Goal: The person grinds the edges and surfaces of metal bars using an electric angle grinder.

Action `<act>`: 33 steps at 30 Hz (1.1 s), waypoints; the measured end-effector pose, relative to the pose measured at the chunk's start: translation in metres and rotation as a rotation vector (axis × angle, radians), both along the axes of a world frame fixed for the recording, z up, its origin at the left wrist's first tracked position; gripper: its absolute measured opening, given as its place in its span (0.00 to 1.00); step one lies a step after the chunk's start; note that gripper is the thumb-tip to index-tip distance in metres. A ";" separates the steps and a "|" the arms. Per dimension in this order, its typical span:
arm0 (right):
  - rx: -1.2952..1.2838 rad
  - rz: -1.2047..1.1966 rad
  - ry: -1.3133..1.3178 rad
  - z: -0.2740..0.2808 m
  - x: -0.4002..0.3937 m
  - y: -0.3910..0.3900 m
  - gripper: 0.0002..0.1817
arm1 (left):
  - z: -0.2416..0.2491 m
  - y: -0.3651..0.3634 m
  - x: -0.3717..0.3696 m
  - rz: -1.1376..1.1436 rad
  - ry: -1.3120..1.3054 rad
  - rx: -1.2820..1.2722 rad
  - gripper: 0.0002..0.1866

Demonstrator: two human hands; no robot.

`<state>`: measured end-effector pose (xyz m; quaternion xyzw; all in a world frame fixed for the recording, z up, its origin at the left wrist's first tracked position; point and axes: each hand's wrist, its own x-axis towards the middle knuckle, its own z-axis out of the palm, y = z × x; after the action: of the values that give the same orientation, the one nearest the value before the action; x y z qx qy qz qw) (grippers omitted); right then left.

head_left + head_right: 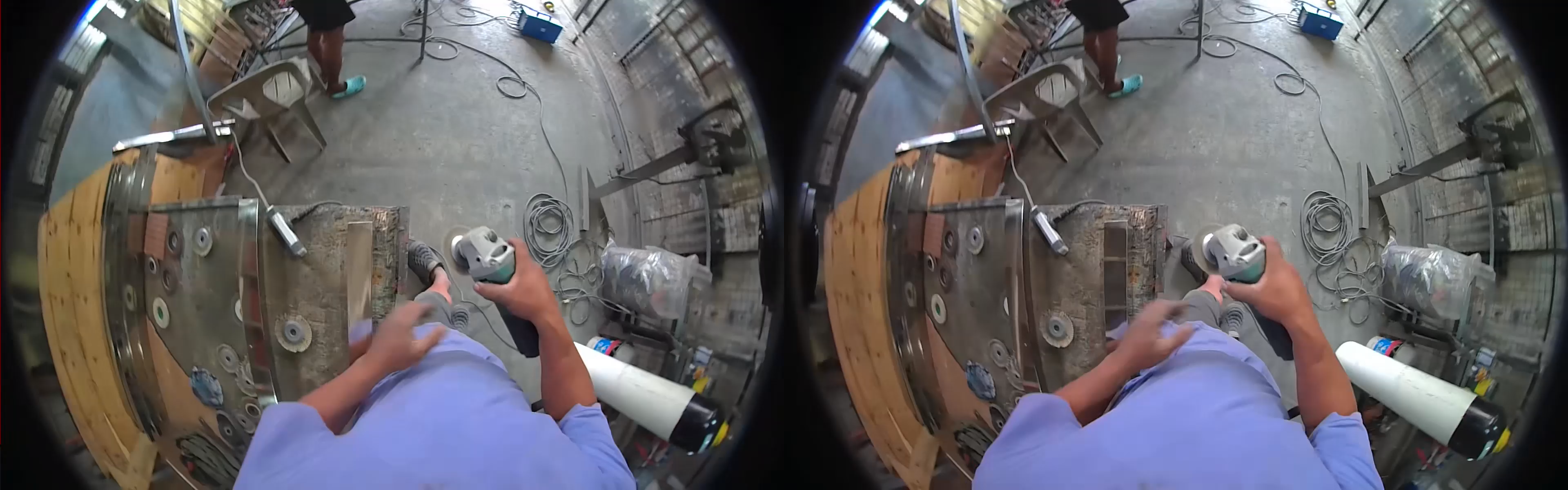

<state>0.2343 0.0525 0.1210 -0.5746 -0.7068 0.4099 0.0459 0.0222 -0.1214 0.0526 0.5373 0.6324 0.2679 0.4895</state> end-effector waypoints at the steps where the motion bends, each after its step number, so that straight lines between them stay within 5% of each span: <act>1: -0.021 0.038 -0.033 0.007 -0.016 0.007 0.54 | -0.007 0.012 0.011 -0.036 -0.308 -0.081 0.38; 4: -0.027 0.170 -0.110 0.019 -0.060 0.020 0.55 | -0.047 0.053 0.040 0.028 -1.301 -0.433 0.40; 6: 0.033 0.294 -0.210 0.016 -0.084 0.024 0.55 | -0.060 0.071 0.052 0.081 -1.671 -0.429 0.43; 11: 0.089 0.547 -0.312 0.018 -0.124 0.039 0.51 | -0.065 0.088 0.047 0.203 -1.675 -0.062 0.42; 27: 0.042 0.686 -0.502 0.023 -0.196 0.047 0.54 | -0.058 0.094 0.012 0.347 -1.778 0.041 0.48; 33: 0.054 0.676 -0.537 0.026 -0.201 0.047 0.53 | -0.062 0.096 0.012 0.232 -1.789 0.015 0.49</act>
<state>0.0333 0.0992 0.1475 -0.3955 -0.8526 0.2192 -0.2618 0.0339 -0.0259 -0.0095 0.0640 0.0636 0.6377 0.7650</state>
